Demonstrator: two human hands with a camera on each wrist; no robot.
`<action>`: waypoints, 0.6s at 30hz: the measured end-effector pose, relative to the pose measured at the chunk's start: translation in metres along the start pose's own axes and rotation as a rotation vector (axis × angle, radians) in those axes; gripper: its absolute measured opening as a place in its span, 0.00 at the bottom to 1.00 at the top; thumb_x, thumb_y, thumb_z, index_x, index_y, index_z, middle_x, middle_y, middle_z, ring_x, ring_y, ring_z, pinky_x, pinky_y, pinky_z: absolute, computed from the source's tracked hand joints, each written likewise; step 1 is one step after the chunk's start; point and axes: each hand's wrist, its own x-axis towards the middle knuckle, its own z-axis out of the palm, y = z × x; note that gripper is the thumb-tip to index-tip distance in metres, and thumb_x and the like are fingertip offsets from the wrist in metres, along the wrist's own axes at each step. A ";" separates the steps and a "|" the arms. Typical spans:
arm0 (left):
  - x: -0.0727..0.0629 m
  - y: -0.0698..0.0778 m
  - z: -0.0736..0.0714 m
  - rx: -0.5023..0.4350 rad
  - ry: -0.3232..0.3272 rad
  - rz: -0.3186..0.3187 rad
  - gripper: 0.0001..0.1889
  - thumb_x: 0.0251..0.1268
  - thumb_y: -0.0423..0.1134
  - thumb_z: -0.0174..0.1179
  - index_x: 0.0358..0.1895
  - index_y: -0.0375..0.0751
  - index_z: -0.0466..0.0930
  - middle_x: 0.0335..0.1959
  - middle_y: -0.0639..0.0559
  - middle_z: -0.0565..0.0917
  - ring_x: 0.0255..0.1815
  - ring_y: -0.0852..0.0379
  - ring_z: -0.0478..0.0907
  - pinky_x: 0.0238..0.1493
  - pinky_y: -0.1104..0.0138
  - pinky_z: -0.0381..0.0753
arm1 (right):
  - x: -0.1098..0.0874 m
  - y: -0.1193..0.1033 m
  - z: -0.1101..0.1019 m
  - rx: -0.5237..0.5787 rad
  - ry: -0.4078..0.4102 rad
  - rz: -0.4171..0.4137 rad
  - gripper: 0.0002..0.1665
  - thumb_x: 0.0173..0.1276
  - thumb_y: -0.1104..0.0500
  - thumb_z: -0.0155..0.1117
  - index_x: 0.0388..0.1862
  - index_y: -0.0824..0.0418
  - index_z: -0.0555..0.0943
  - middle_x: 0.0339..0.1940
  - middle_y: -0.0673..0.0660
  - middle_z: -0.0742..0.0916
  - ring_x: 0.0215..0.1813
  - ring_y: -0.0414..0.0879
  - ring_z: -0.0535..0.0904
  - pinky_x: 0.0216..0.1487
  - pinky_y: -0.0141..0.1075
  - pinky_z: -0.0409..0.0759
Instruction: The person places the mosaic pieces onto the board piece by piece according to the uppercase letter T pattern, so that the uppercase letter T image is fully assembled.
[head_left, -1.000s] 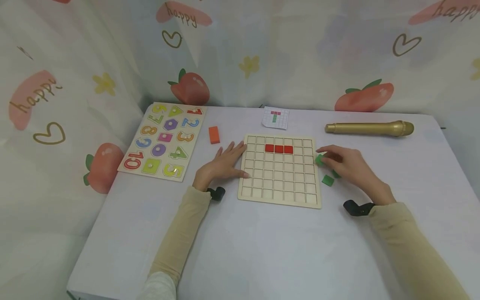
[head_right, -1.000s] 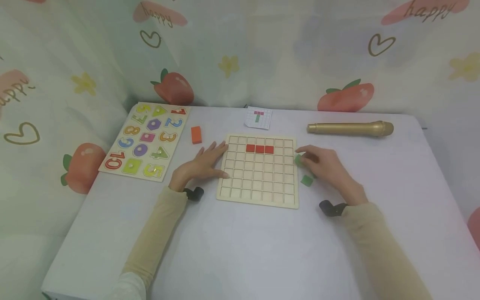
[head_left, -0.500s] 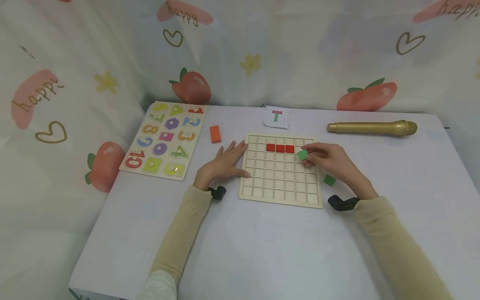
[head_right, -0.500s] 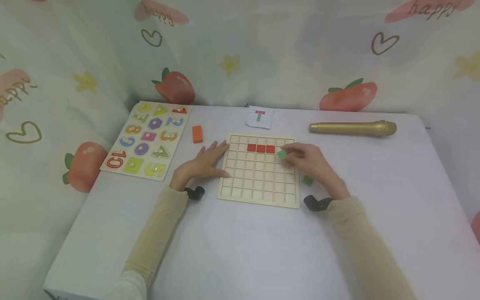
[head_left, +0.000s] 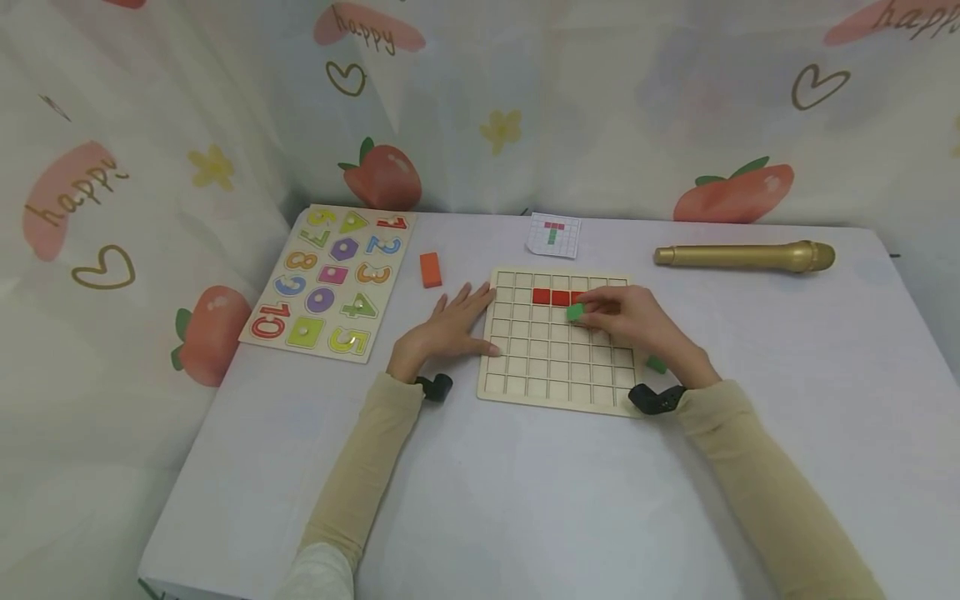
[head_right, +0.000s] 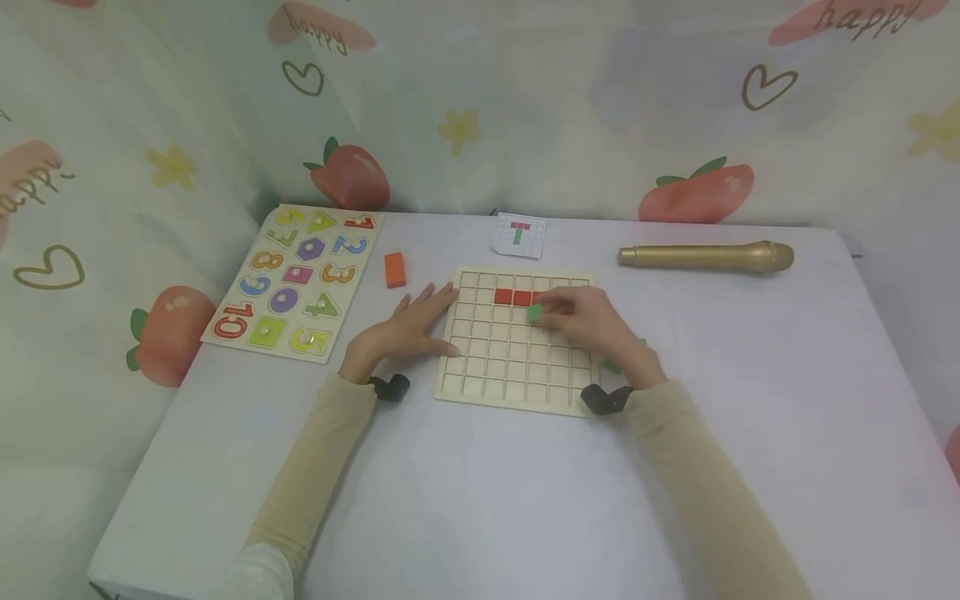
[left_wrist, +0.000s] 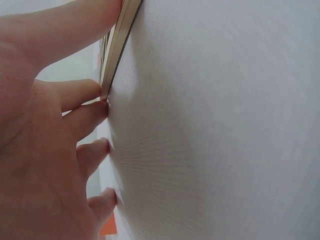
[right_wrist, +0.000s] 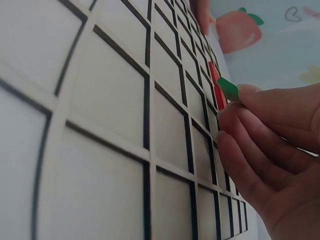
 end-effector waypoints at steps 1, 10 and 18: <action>0.000 0.000 0.000 -0.002 0.000 0.000 0.56 0.64 0.57 0.70 0.86 0.52 0.40 0.87 0.57 0.39 0.87 0.53 0.27 0.84 0.51 0.25 | 0.002 -0.001 0.002 -0.003 0.001 -0.006 0.23 0.72 0.56 0.70 0.62 0.63 0.84 0.45 0.60 0.90 0.50 0.53 0.85 0.55 0.43 0.80; 0.000 0.001 0.000 -0.007 -0.005 -0.007 0.55 0.65 0.56 0.70 0.86 0.52 0.40 0.87 0.58 0.38 0.87 0.53 0.27 0.84 0.52 0.24 | 0.013 -0.004 0.013 -0.016 0.001 -0.040 0.19 0.72 0.57 0.69 0.58 0.65 0.85 0.43 0.61 0.89 0.48 0.55 0.83 0.53 0.45 0.81; 0.000 0.003 -0.002 -0.017 -0.022 -0.013 0.55 0.65 0.54 0.70 0.86 0.52 0.39 0.87 0.57 0.38 0.87 0.53 0.26 0.84 0.51 0.23 | 0.019 -0.006 0.018 -0.057 0.003 -0.042 0.18 0.71 0.58 0.70 0.56 0.65 0.86 0.39 0.59 0.88 0.45 0.53 0.82 0.51 0.43 0.80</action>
